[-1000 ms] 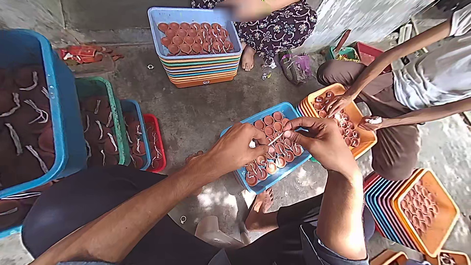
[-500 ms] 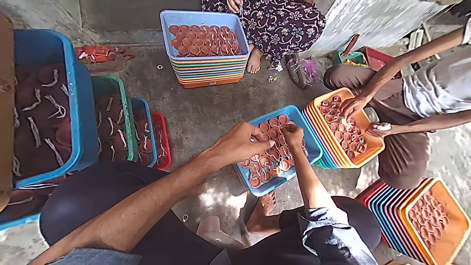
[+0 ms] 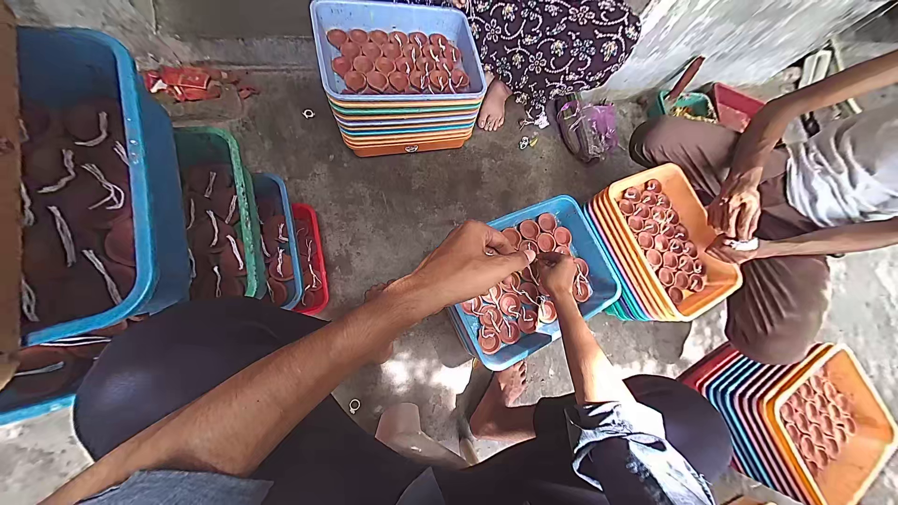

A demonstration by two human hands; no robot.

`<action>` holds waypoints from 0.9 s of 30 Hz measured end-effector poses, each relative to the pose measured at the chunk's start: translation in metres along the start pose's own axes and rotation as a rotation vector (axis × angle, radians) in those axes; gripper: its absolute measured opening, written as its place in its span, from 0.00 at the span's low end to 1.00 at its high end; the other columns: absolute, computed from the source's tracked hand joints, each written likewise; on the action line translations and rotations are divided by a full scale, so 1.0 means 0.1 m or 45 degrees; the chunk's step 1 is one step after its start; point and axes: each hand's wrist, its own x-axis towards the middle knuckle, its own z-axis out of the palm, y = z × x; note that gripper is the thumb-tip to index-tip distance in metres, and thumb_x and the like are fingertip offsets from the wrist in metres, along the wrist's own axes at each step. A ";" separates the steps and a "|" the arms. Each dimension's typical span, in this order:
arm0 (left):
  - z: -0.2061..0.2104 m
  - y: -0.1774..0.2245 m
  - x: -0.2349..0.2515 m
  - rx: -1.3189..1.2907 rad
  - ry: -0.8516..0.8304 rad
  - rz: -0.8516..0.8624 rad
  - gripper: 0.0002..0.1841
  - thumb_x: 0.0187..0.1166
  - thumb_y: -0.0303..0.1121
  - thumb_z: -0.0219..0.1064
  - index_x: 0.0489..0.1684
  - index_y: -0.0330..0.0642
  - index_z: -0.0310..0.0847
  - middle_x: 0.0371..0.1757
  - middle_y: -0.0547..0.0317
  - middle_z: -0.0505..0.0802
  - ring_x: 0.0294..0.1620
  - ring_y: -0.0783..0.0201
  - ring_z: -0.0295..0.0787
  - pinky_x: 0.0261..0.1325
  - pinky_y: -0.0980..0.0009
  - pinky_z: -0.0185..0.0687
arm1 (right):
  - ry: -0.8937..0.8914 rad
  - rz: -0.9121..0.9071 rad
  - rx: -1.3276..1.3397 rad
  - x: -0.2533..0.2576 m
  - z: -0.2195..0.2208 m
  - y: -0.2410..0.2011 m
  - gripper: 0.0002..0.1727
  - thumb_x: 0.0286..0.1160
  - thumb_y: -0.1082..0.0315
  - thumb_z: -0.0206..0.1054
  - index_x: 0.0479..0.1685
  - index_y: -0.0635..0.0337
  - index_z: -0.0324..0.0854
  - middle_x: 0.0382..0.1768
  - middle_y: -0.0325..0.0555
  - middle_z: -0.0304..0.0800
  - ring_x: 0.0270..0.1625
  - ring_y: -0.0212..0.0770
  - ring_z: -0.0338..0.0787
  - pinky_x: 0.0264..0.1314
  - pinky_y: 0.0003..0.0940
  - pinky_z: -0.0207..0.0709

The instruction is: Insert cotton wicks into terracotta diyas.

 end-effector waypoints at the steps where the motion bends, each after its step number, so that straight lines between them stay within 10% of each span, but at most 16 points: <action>1: -0.03 0.03 0.00 -0.018 -0.019 -0.019 0.19 0.86 0.48 0.66 0.40 0.42 0.93 0.29 0.60 0.93 0.19 0.69 0.84 0.20 0.75 0.78 | -0.009 -0.002 -0.018 0.01 0.00 0.00 0.10 0.73 0.67 0.74 0.48 0.59 0.94 0.44 0.55 0.96 0.51 0.57 0.93 0.61 0.64 0.80; 8: -0.02 0.11 -0.02 -0.348 -0.003 0.061 0.32 0.92 0.58 0.47 0.42 0.41 0.93 0.33 0.57 0.94 0.20 0.67 0.82 0.18 0.76 0.72 | -0.012 0.034 -0.104 -0.08 -0.12 -0.03 0.20 0.61 0.59 0.82 0.51 0.58 0.93 0.53 0.61 0.93 0.65 0.65 0.86 0.67 0.68 0.76; 12: -0.01 0.11 -0.02 -0.423 -0.016 0.150 0.35 0.93 0.60 0.40 0.49 0.41 0.91 0.36 0.54 0.93 0.19 0.65 0.81 0.15 0.75 0.71 | -0.074 0.052 -0.059 -0.12 -0.41 -0.14 0.18 0.55 0.63 0.82 0.48 0.58 0.93 0.47 0.60 0.93 0.54 0.64 0.90 0.57 0.71 0.78; 16: 0.02 0.13 -0.05 -0.406 -0.059 0.213 0.36 0.94 0.59 0.37 0.49 0.41 0.91 0.37 0.55 0.94 0.22 0.66 0.83 0.18 0.76 0.73 | -0.182 0.007 0.022 -0.06 -0.47 -0.09 0.13 0.59 0.69 0.78 0.45 0.57 0.94 0.42 0.55 0.95 0.46 0.58 0.93 0.52 0.68 0.81; 27: -0.01 0.15 0.00 -0.393 -0.028 0.116 0.35 0.95 0.57 0.39 0.47 0.41 0.91 0.36 0.57 0.93 0.23 0.67 0.83 0.18 0.75 0.74 | -0.065 -0.007 -0.182 0.08 -0.10 0.01 0.15 0.72 0.58 0.75 0.46 0.59 0.93 0.57 0.63 0.89 0.68 0.67 0.83 0.65 0.71 0.75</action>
